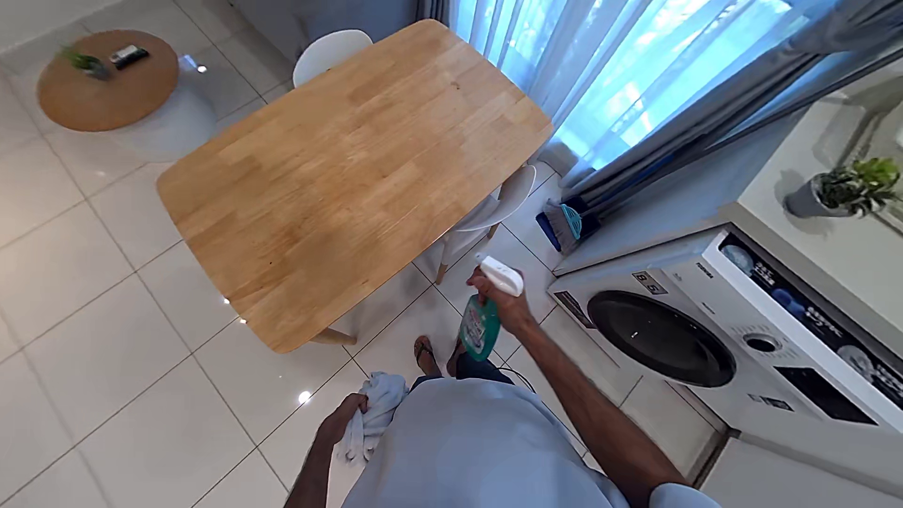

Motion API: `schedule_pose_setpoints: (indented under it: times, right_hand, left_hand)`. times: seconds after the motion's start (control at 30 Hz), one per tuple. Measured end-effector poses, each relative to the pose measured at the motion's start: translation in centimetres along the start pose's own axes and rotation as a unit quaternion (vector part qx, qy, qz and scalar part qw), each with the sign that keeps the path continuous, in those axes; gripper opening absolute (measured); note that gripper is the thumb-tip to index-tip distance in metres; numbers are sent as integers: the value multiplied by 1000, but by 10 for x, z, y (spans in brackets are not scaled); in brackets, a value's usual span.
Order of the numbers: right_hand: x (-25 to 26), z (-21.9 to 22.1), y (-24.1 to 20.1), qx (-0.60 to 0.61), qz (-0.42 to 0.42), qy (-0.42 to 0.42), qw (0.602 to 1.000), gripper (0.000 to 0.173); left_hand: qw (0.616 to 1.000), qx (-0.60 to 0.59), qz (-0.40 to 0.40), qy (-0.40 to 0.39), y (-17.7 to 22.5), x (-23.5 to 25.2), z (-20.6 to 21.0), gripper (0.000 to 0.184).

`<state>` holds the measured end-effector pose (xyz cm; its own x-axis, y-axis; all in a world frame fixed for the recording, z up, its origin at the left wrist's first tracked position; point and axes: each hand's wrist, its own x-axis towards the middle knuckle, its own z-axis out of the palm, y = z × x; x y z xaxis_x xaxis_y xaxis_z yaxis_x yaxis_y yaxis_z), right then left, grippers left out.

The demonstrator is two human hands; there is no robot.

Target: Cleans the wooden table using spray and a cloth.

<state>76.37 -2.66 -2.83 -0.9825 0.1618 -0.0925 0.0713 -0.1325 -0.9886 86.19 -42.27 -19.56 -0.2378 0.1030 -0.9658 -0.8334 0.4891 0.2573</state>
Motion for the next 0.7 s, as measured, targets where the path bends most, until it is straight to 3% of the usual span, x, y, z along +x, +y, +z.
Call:
schedule_pose_setpoints:
  times: [0.13, 0.3, 0.5, 0.6, 0.7]
  right_hand:
    - [1, 25, 6, -33, -19, 75, 996, 27]
    - [22, 11, -11, -91, -24, 160, 983, 32]
    - [13, -13, -21, -91, -60, 9, 994, 26]
    - [4, -22, -15, -72, -47, 17, 996, 29]
    - [-4, -58, -16, -10, -52, 7, 999, 26]
  left_hand:
    - [1000, 12, 1, 9, 14, 6, 7, 19]
    - [1000, 3, 6, 19, 13, 12, 19, 23]
    - [1000, -23, -2, 16, 9, 12, 45, 23]
    - [1000, -18, 0, 24, 17, 13, 61, 23]
    - [998, 7, 28, 48, 30, 11, 85, 20]
